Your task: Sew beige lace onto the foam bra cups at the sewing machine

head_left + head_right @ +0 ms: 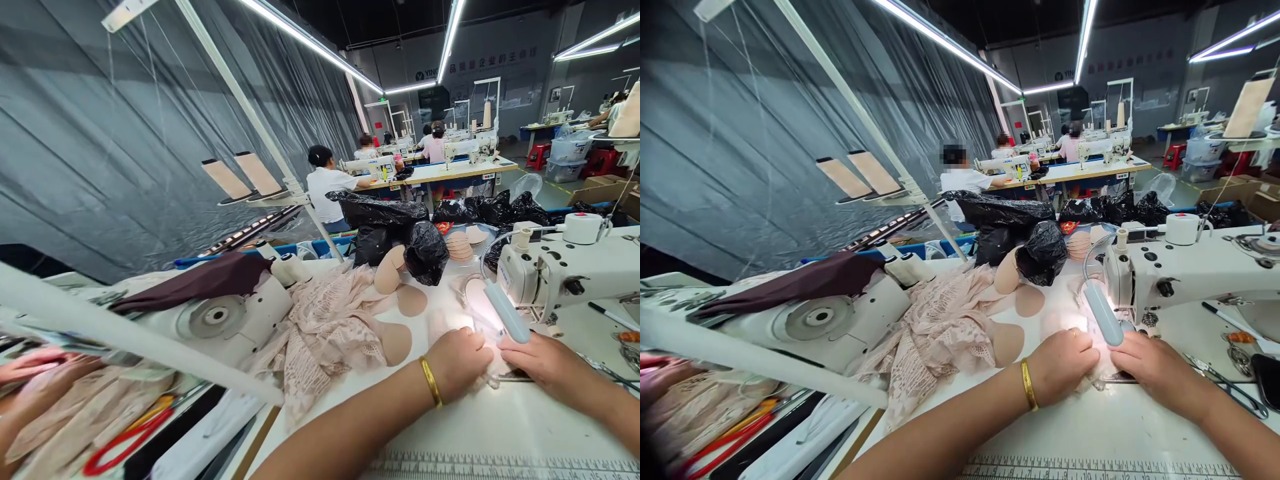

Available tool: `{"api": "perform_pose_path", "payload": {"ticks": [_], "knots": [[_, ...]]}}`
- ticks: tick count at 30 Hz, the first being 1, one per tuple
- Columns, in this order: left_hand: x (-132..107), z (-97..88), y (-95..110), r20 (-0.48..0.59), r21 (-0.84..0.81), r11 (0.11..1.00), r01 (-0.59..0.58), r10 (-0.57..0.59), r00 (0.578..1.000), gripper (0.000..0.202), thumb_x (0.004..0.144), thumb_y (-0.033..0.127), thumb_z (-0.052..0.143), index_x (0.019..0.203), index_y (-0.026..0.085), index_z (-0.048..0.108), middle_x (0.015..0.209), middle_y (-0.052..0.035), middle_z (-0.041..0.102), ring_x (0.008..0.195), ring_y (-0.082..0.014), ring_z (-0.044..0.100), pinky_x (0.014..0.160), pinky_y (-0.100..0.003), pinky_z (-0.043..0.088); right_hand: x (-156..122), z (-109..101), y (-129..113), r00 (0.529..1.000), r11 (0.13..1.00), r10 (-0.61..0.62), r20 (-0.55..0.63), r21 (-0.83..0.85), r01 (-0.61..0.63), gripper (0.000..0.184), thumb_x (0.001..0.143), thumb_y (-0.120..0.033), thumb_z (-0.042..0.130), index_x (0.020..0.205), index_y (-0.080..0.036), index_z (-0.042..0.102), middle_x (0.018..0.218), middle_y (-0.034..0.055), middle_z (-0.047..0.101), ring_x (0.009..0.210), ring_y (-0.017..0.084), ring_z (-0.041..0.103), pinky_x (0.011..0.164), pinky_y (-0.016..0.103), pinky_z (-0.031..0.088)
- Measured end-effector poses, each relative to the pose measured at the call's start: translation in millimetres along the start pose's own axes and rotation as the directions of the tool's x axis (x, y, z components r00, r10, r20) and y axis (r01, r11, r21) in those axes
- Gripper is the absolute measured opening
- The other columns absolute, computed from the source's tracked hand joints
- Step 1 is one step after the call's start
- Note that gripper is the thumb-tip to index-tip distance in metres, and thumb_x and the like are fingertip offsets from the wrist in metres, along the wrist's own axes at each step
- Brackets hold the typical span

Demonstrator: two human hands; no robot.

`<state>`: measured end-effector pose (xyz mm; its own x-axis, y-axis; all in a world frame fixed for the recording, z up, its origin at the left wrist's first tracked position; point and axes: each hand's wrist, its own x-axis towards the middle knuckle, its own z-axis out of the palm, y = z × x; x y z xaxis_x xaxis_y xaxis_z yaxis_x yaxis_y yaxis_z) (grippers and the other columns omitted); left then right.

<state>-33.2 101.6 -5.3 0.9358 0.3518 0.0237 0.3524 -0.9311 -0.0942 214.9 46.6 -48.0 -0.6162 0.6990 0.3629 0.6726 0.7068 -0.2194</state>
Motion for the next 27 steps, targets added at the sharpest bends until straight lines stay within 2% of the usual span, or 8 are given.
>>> {"api": "perform_pose_path", "payload": {"ticks": [2, 5, 8, 10, 17, 22, 27], "knots": [[2.9, 6.7, -1.9, 0.027, -0.032, 0.999, 0.042, -0.041, 0.999, 0.02, 0.098, 0.031, 0.062, 0.083, 0.018, 0.06, 0.083, -0.005, 0.062, 0.073, -0.0207, 0.057, 0.06, -0.032, 0.038, -2.5, -1.4, 1.9, 1.0, 1.0, 0.013, -0.024, 0.015, -0.012, 0.035, 0.104, -0.012, 0.042, 0.119, -0.028, 0.07, 0.112, 0.0083, 0.075, 0.105, 0.025, 0.064, 0.077, 0.034, 0.053], [-0.6, 15.6, -0.9, -0.05, -0.081, 0.994, 0.069, -0.073, 0.996, 0.027, 0.099, 0.036, 0.062, 0.08, 0.018, 0.059, 0.086, -0.0057, 0.061, 0.079, -0.0212, 0.057, 0.066, -0.032, 0.042, -8.9, -2.3, 3.7, 1.0, 1.0, 0.022, 0.001, 0.011, -0.022, 0.04, 0.104, -0.01, 0.04, 0.126, -0.028, 0.068, 0.109, 0.0094, 0.072, 0.103, 0.025, 0.063, 0.075, 0.034, 0.051], [-4.2, 20.6, 0.2, -0.149, -0.125, 0.991, 0.039, -0.057, 0.987, 0.026, 0.1, 0.032, 0.059, 0.079, 0.017, 0.057, 0.095, -0.0072, 0.064, 0.087, -0.0215, 0.058, 0.079, -0.034, 0.047, -13.4, -4.0, 3.2, 0.999, 0.999, 0.027, 0.047, 0.028, -0.028, 0.04, 0.104, -0.009, 0.04, 0.128, -0.028, 0.067, 0.104, 0.0081, 0.068, 0.099, 0.023, 0.061, 0.075, 0.033, 0.048], [-4.7, 22.0, 0.2, -0.169, -0.157, 0.988, 0.003, -0.03, 0.985, 0.023, 0.102, 0.027, 0.055, 0.081, 0.017, 0.057, 0.097, -0.0071, 0.065, 0.089, -0.0208, 0.059, 0.085, -0.035, 0.047, -13.8, -6.2, 1.6, 0.997, 0.998, 0.024, 0.074, 0.056, -0.028, 0.037, 0.105, -0.011, 0.042, 0.126, -0.028, 0.067, 0.104, 0.0075, 0.067, 0.097, 0.023, 0.06, 0.076, 0.033, 0.047], [-1.8, 20.4, 2.8, -0.128, -0.21, 0.978, 0.013, -0.041, 0.991, 0.015, 0.102, 0.029, 0.054, 0.102, 0.016, 0.062, 0.101, -0.0078, 0.067, 0.091, -0.0231, 0.058, 0.085, -0.037, 0.048, -13.1, -12.7, -0.8, 0.989, 0.993, 0.003, 0.151, 0.116, -0.021, 0.033, 0.106, -0.014, 0.043, 0.12, -0.029, 0.068, 0.102, 0.0059, 0.066, 0.097, 0.022, 0.059, 0.077, 0.033, 0.046], [0.3, 19.2, 4.3, -0.124, -0.209, 0.978, -0.004, -0.022, 0.992, 0.013, 0.1, 0.029, 0.054, 0.098, 0.017, 0.06, 0.104, -0.0084, 0.067, 0.096, -0.0244, 0.06, 0.087, -0.039, 0.048, -13.5, -12.9, 0.3, 0.993, 0.985, 0.01, 0.122, 0.171, -0.031, 0.033, 0.102, -0.012, 0.049, 0.119, -0.03, 0.07, 0.101, 0.0053, 0.067, 0.096, 0.022, 0.061, 0.078, 0.033, 0.046], [2.9, 21.5, 4.1, -0.146, -0.199, 0.979, -0.034, 0.004, 0.989, 0.014, 0.102, 0.027, 0.052, 0.094, 0.017, 0.059, 0.106, -0.0089, 0.068, 0.101, -0.0238, 0.061, 0.088, -0.04, 0.048, -12.5, -13.8, -1.1, 0.992, 0.987, 0.018, 0.128, 0.158, -0.038, 0.033, 0.102, -0.012, 0.047, 0.12, -0.029, 0.069, 0.102, 0.0064, 0.067, 0.096, 0.023, 0.061, 0.078, 0.034, 0.047]]}}
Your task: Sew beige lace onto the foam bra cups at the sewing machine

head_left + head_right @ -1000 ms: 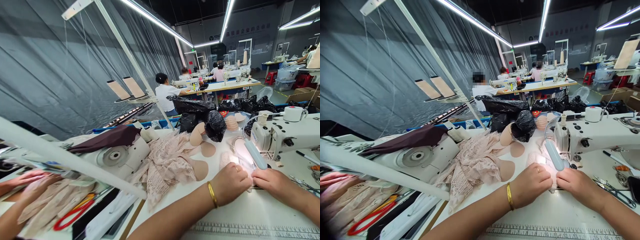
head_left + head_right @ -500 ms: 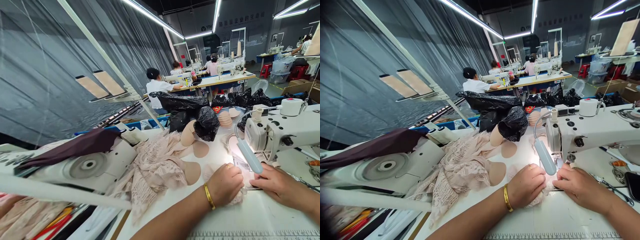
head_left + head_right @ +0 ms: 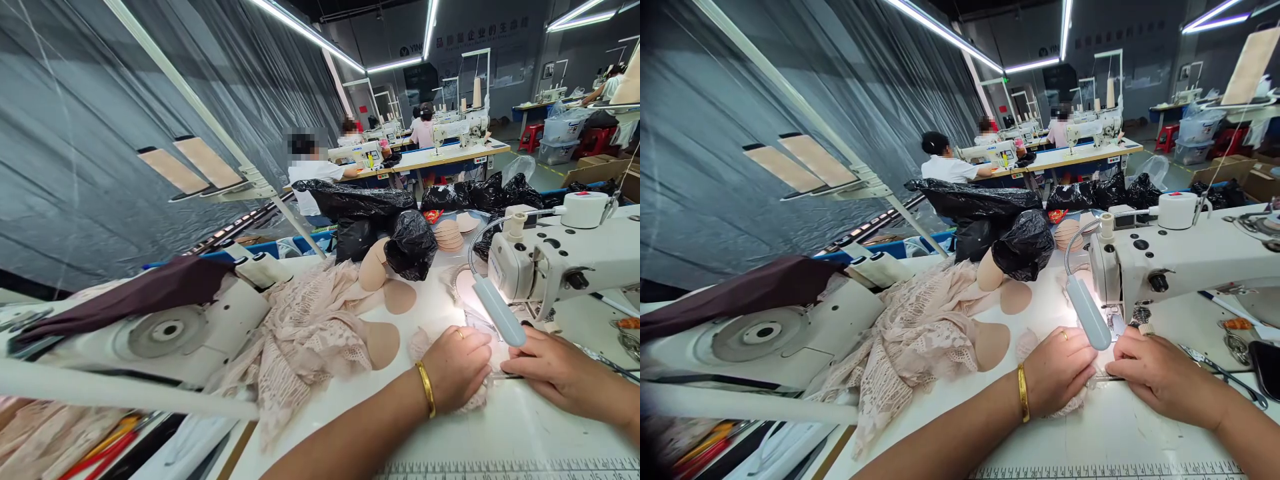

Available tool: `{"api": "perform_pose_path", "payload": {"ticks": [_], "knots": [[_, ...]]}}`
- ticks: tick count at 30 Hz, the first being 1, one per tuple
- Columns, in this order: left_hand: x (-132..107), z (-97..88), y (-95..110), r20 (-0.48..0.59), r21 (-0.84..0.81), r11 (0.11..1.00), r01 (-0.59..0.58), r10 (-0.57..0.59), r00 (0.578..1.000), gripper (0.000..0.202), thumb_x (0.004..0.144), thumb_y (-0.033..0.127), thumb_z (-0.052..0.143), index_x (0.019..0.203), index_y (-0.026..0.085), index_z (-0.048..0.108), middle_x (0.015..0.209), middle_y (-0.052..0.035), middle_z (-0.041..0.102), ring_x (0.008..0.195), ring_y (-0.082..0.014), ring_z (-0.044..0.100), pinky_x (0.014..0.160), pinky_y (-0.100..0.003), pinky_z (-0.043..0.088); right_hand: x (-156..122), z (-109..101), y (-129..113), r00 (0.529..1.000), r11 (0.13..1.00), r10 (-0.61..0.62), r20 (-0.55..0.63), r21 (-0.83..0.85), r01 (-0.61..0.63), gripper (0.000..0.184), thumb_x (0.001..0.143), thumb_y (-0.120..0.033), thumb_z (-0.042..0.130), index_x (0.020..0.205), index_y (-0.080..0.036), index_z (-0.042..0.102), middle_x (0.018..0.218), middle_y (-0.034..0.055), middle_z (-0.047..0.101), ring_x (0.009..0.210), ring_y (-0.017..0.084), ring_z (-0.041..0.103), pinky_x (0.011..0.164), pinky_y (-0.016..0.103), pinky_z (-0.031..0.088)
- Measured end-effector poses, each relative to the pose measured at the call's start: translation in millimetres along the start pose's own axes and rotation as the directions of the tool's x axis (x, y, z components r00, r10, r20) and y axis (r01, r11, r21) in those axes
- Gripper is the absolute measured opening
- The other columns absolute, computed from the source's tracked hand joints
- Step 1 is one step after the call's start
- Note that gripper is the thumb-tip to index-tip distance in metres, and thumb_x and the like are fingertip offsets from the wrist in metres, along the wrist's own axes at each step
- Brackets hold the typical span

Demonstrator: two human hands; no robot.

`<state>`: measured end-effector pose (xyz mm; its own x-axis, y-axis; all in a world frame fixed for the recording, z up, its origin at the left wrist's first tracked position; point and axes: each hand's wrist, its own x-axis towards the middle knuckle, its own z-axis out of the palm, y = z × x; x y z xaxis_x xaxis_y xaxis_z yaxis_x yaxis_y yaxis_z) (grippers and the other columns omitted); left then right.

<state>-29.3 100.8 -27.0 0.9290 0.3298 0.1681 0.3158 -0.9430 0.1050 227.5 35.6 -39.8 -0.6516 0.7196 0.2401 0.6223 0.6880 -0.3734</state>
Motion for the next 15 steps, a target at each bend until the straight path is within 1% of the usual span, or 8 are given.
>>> {"api": "perform_pose_path", "payload": {"ticks": [3, 7, 10, 15], "knots": [[0.1, 2.5, -0.9, -0.019, 0.007, 1.0, -0.015, 0.015, 1.0, 0.017, 0.103, 0.027, 0.051, 0.093, 0.016, 0.059, 0.105, -0.0091, 0.068, 0.1, -0.0238, 0.061, 0.09, -0.039, 0.049, 0.1, -0.6, -1.2, 1.0, 1.0, -0.005, 0.013, -0.026, 0.005, 0.033, 0.103, -0.015, 0.047, 0.124, -0.029, 0.068, 0.104, 0.0076, 0.067, 0.098, 0.024, 0.061, 0.078, 0.035, 0.048], [-1.0, 3.7, -2.2, -0.032, 0.012, 1.0, -0.02, 0.02, 0.999, 0.02, 0.103, 0.025, 0.048, 0.086, 0.018, 0.057, 0.097, -0.0077, 0.067, 0.092, -0.0223, 0.06, 0.087, -0.037, 0.05, 0.6, -0.8, -3.2, 1.0, 1.0, -0.007, -0.027, -0.022, 0.006, 0.032, 0.103, -0.016, 0.049, 0.123, -0.03, 0.07, 0.103, 0.0074, 0.069, 0.096, 0.023, 0.063, 0.075, 0.034, 0.048], [-1.7, 3.5, -2.3, -0.043, 0.005, 1.0, -0.021, 0.021, 0.999, 0.02, 0.102, 0.024, 0.05, 0.085, 0.018, 0.056, 0.097, -0.0079, 0.066, 0.093, -0.022, 0.061, 0.088, -0.037, 0.05, 0.4, 0.1, -3.0, 0.999, 1.0, -0.004, -0.043, -0.011, 0.004, 0.031, 0.103, -0.017, 0.051, 0.124, -0.031, 0.07, 0.104, 0.0072, 0.07, 0.096, 0.023, 0.064, 0.074, 0.033, 0.048], [-0.5, 4.0, -1.8, -0.04, 0.0, 1.0, -0.016, 0.016, 0.999, 0.016, 0.102, 0.025, 0.052, 0.088, 0.018, 0.057, 0.097, -0.0077, 0.067, 0.094, -0.0218, 0.061, 0.088, -0.036, 0.049, -0.5, 0.0, -2.4, 1.0, 1.0, 0.0, -0.002, -0.019, 0.0, 0.032, 0.103, -0.018, 0.049, 0.125, -0.032, 0.069, 0.104, 0.0069, 0.069, 0.096, 0.024, 0.064, 0.076, 0.034, 0.05]]}}
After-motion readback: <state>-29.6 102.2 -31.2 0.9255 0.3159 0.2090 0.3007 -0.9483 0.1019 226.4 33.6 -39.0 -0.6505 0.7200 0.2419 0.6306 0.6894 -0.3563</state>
